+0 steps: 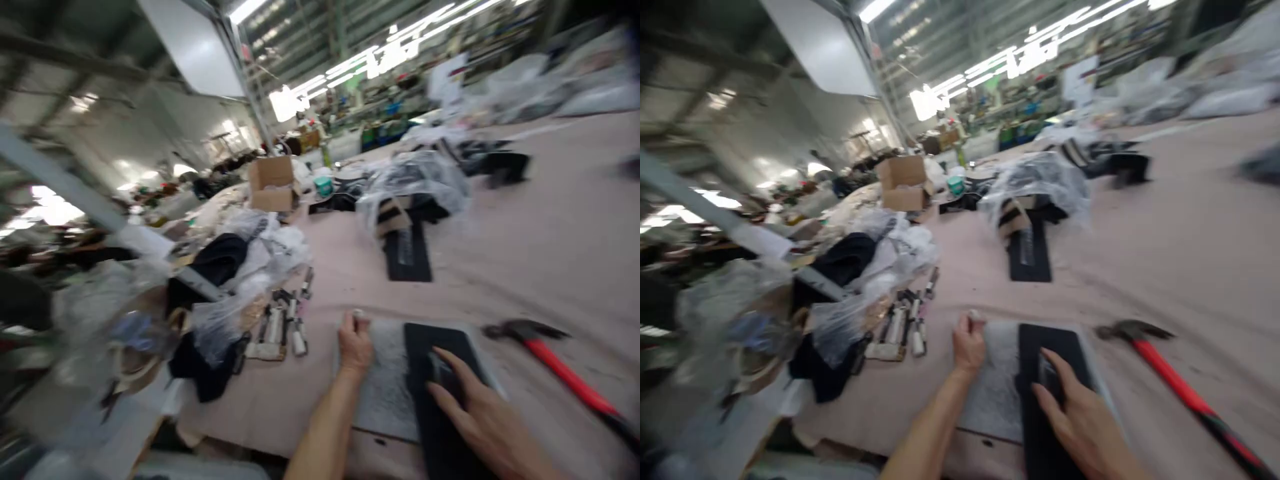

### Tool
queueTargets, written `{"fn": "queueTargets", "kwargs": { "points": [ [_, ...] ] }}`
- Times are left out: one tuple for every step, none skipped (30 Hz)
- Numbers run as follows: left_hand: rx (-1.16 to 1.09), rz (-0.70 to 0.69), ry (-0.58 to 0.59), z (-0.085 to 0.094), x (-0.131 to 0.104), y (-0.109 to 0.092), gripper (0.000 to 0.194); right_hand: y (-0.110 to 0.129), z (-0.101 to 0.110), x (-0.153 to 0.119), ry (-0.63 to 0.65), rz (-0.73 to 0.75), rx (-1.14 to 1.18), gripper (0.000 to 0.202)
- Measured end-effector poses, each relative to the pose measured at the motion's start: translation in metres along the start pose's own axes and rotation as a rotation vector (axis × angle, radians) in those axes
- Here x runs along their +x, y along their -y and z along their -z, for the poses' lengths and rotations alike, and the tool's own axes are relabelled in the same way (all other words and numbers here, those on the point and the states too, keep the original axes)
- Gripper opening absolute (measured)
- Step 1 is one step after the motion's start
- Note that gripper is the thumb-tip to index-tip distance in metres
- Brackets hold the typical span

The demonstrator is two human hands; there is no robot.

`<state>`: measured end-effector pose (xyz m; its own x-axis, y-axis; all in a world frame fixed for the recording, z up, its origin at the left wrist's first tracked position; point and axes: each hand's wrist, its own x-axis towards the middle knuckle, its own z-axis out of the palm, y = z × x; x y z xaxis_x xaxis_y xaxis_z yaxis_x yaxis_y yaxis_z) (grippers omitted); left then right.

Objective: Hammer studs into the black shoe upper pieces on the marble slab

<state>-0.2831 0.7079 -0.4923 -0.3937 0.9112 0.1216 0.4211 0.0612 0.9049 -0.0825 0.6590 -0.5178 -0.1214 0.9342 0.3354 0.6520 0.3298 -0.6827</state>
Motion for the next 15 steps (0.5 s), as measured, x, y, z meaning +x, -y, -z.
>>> {"fn": "queueTargets", "kwargs": {
  "points": [
    [0.002, -0.036, -0.009, 0.000, 0.006, 0.003, 0.026, 0.000, 0.011, -0.009, 0.006, -0.042, -0.021, 0.042],
    [0.001, -0.057, -0.005, 0.000, 0.014, 0.007, 0.027, 0.002, 0.016, -0.013, 0.012, -0.075, -0.032, 0.042],
    [0.002, -0.071, -0.004, 0.000, 0.022, 0.010, 0.028, 0.004, 0.017, -0.013, 0.019, -0.096, -0.037, 0.040],
    [0.000, -0.079, -0.001, 0.000, 0.028, 0.013, 0.029, 0.006, 0.015, -0.012, 0.009, -0.112, -0.059, 0.039],
    [-0.010, -0.083, 0.006, 0.001, 0.031, 0.013, 0.030, 0.007, 0.012, -0.009, -0.002, -0.123, -0.081, 0.037],
    [-0.025, -0.087, 0.020, 0.001, 0.032, 0.010, 0.030, 0.008, 0.008, -0.006, -0.016, -0.131, -0.105, 0.034],
    [-0.051, -0.088, 0.042, 0.002, 0.031, 0.004, 0.030, 0.009, 0.005, -0.004, -0.030, -0.137, -0.124, 0.032],
    [-0.090, -0.087, 0.073, 0.001, 0.027, -0.004, 0.029, 0.010, 0.003, -0.004, -0.040, -0.142, -0.135, 0.030],
    [-0.138, -0.084, 0.110, -0.003, 0.023, -0.014, 0.029, 0.011, 0.002, -0.003, -0.046, -0.146, -0.139, 0.028],
    [-0.193, -0.078, 0.152, -0.008, 0.018, -0.025, 0.030, 0.011, 0.001, -0.003, -0.051, -0.145, -0.140, 0.027],
    [-0.252, -0.069, 0.196, -0.016, 0.014, -0.035, 0.032, 0.011, 0.001, -0.003, -0.054, -0.135, -0.141, 0.026],
    [-0.310, -0.055, 0.244, -0.026, 0.009, -0.043, 0.033, 0.009, 0.002, -0.003, -0.050, -0.119, -0.142, 0.025],
    [-0.361, -0.036, 0.295, -0.036, 0.006, -0.050, 0.034, 0.008, 0.003, -0.002, -0.041, -0.101, -0.147, 0.025],
    [-0.400, -0.017, 0.350, -0.047, 0.003, -0.055, 0.033, 0.005, 0.003, -0.001, -0.029, -0.083, -0.157, 0.024],
    [-0.423, -0.001, 0.406, -0.056, 0.000, -0.057, 0.030, 0.003, 0.004, 0.000, -0.013, -0.069, -0.168, 0.023]
  ]
}}
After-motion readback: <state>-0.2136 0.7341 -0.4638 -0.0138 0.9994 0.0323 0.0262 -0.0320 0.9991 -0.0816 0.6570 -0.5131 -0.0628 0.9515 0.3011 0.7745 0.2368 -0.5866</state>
